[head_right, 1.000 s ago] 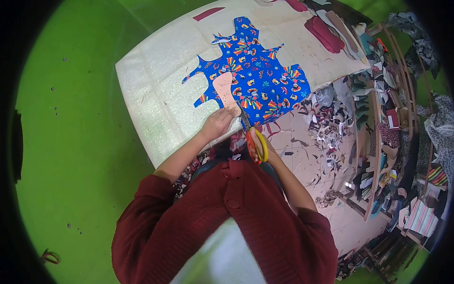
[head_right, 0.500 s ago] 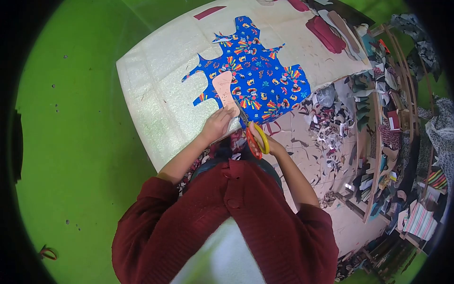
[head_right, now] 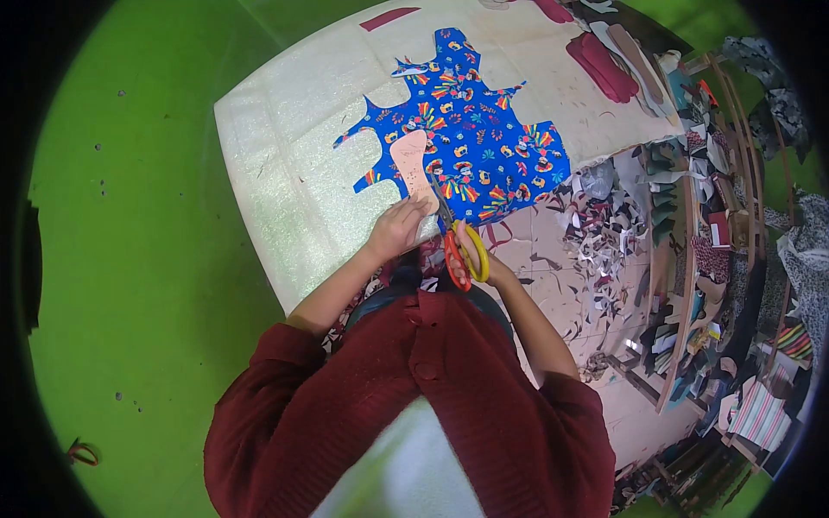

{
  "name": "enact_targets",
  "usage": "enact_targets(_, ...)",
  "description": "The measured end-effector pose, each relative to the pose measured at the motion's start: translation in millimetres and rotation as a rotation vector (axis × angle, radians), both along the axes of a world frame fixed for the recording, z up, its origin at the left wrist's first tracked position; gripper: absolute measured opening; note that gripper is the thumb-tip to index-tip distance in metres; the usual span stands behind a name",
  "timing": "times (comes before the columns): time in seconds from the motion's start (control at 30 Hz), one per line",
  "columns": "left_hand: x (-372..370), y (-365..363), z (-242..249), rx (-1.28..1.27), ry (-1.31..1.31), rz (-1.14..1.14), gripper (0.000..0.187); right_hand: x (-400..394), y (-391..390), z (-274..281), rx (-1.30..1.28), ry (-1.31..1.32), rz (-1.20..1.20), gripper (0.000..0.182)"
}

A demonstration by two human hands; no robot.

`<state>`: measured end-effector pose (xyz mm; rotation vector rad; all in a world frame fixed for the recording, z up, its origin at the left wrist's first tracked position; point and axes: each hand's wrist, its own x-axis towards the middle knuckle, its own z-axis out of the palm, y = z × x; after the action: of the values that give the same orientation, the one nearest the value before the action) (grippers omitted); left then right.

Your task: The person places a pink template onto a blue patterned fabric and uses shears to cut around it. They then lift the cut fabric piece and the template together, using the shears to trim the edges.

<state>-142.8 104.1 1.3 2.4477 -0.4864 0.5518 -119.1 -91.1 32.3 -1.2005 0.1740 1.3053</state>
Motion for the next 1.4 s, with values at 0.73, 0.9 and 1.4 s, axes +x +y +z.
enact_targets(0.73, -0.3, -0.8, -0.7, 0.005, 0.007, 0.02, 0.027, -0.2, -5.2, 10.6, -0.083, -0.058, 0.063, 0.063)
enact_targets(0.9, -0.2, 0.3, 1.0, 0.002, 0.001, 0.012, 0.028, 1.6, -14.0, 6.1, -0.104, -0.141, 0.126, 0.06)
enact_targets(1.4, 1.8, 0.5, 5.2, -0.024, -0.006, 0.029, 0.024, -1.1, 3.6, -1.0, -0.047, -0.146, 0.027, 0.06)
